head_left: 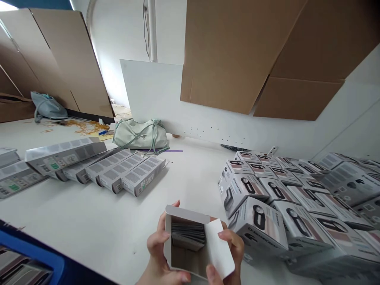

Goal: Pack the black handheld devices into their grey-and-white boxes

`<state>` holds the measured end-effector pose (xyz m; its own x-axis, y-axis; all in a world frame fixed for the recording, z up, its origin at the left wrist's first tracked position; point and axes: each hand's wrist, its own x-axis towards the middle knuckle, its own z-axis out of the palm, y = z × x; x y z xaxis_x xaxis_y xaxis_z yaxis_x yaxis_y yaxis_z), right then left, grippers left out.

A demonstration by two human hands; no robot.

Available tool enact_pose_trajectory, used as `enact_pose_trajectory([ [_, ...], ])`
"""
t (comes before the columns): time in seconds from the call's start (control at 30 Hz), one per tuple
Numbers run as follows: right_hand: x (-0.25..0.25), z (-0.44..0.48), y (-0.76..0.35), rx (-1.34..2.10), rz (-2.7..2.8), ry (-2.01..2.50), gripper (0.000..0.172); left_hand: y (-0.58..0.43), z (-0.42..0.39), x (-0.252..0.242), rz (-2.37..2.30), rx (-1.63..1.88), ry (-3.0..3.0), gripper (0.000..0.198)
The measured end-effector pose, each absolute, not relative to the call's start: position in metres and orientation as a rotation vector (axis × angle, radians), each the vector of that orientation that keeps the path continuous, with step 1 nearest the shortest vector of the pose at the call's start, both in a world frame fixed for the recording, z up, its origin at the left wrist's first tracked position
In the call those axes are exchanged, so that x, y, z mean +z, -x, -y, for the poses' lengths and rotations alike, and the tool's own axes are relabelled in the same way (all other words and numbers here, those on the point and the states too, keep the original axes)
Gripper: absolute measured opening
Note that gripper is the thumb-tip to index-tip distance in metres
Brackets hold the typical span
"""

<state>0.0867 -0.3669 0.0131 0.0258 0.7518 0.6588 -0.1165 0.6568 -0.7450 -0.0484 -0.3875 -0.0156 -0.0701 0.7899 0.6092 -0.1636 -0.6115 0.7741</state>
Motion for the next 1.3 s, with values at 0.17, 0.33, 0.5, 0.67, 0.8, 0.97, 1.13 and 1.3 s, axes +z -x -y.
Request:
enact_pose_trajectory([
  [0.17,0.016,0.366,-0.083,0.768,1.367,0.553,0.027,0.053,0.391,-0.014,-0.807,1.694,-1.575,0.054],
  [0.33,0.015,0.361,-0.089,0.789,1.405,0.488,0.03,0.057,0.389,-0.018,-0.785,1.714,-1.672,0.053],
  [0.5,0.016,0.358,-0.092,0.836,1.44,0.479,0.032,0.059,0.386,-0.023,-0.808,1.722,-1.756,0.048],
  [0.67,0.016,0.356,-0.093,0.749,1.496,0.5,0.037,0.058,0.392,-0.014,-0.955,1.678,-1.869,0.048],
  [0.8,0.017,0.354,-0.098,0.738,1.609,0.46,0.04,0.057,0.395,-0.009,-1.047,1.599,-1.933,0.049],
  [0.97,0.019,0.355,-0.101,0.679,1.647,0.446,0.032,0.059,0.392,-0.005,-1.059,1.549,-2.051,0.052],
  [1.13,0.015,0.361,-0.102,0.642,1.649,0.482,0.025,0.06,0.391,0.009,-1.04,1.479,-2.109,0.057],
  [1.3,0.008,0.369,-0.102,0.572,1.607,0.541,0.03,0.058,0.392,0.02,-1.032,1.43,-2.164,0.062],
])
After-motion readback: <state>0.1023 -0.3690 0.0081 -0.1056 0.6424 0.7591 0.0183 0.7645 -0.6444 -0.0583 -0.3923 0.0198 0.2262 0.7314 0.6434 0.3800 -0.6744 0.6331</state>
